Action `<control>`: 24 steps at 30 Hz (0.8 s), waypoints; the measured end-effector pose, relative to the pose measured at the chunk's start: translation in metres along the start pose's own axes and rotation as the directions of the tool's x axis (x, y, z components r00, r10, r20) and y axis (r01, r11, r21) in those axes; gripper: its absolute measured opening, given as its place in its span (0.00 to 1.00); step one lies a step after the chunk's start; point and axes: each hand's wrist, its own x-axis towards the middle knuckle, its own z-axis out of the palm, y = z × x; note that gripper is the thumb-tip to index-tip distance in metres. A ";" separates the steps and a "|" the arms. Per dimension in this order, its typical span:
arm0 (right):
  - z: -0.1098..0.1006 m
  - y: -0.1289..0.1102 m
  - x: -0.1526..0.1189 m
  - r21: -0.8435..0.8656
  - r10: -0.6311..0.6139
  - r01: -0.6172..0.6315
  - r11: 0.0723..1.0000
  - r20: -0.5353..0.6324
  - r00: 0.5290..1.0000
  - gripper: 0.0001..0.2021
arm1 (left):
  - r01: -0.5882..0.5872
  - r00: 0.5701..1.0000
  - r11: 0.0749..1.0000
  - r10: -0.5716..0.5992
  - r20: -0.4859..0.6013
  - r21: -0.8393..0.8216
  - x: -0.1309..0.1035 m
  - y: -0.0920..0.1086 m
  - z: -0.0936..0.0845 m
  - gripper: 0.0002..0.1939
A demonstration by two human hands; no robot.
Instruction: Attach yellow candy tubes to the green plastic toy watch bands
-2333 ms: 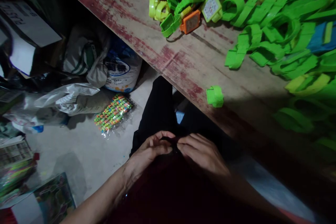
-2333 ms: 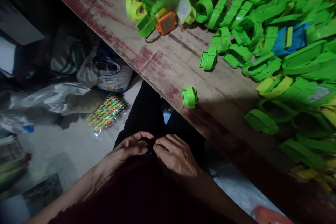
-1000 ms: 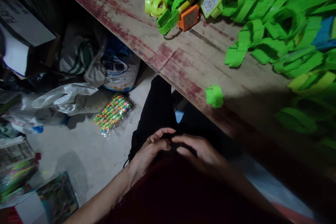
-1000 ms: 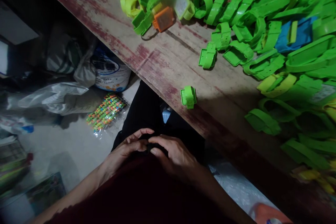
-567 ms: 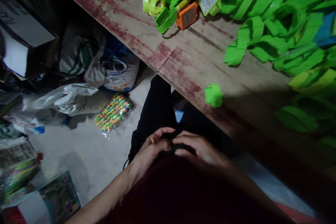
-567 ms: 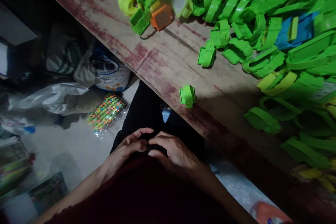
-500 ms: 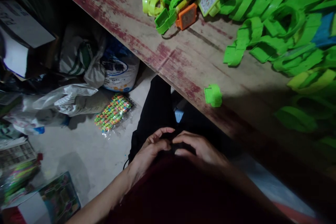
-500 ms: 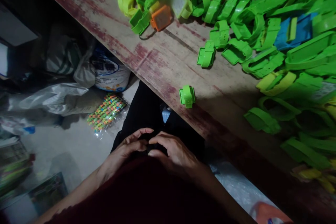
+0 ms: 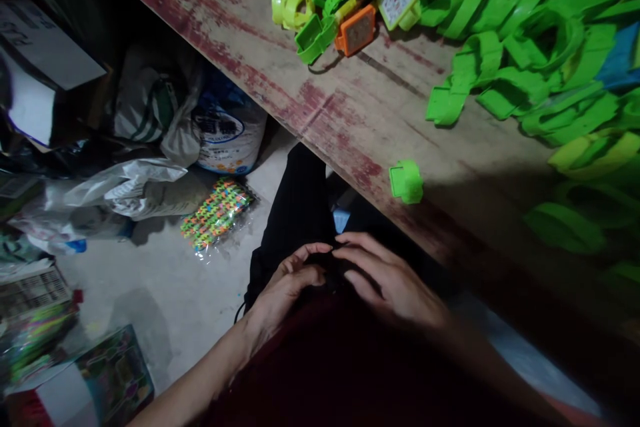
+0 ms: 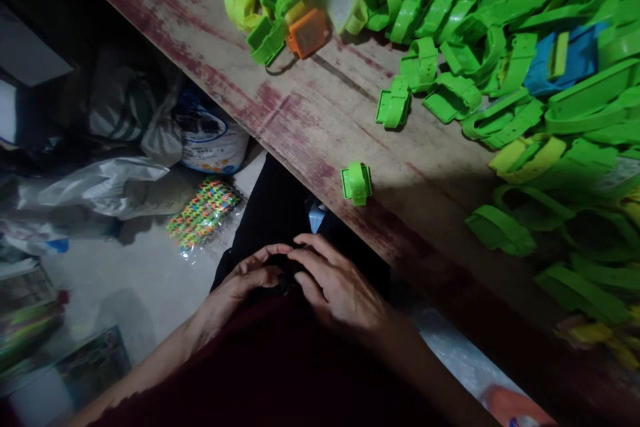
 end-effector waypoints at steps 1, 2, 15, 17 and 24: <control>-0.001 -0.002 0.000 -0.065 -0.030 0.029 0.997 -0.027 0.999 0.15 | 0.005 1.000 1.000 -0.005 0.002 -0.005 0.000 0.000 0.000 0.28; -0.001 -0.004 0.000 -0.118 -0.068 0.064 0.991 -0.035 0.997 0.15 | 0.007 1.000 1.000 -0.007 0.000 -0.009 0.000 0.000 0.001 0.29; -0.003 -0.001 0.001 -0.166 -0.165 0.173 0.971 0.057 0.985 0.11 | -0.015 1.000 0.999 0.015 0.004 0.046 0.002 -0.002 -0.001 0.28; -0.001 0.000 0.001 -0.200 -0.167 0.184 0.962 0.097 0.981 0.10 | -0.012 1.000 0.997 0.012 0.000 0.082 0.002 -0.002 -0.001 0.28; 0.016 -0.003 -0.008 -0.548 -0.137 0.245 0.800 0.230 0.963 0.10 | -0.036 0.998 0.973 0.046 -0.038 0.226 0.003 -0.003 0.001 0.27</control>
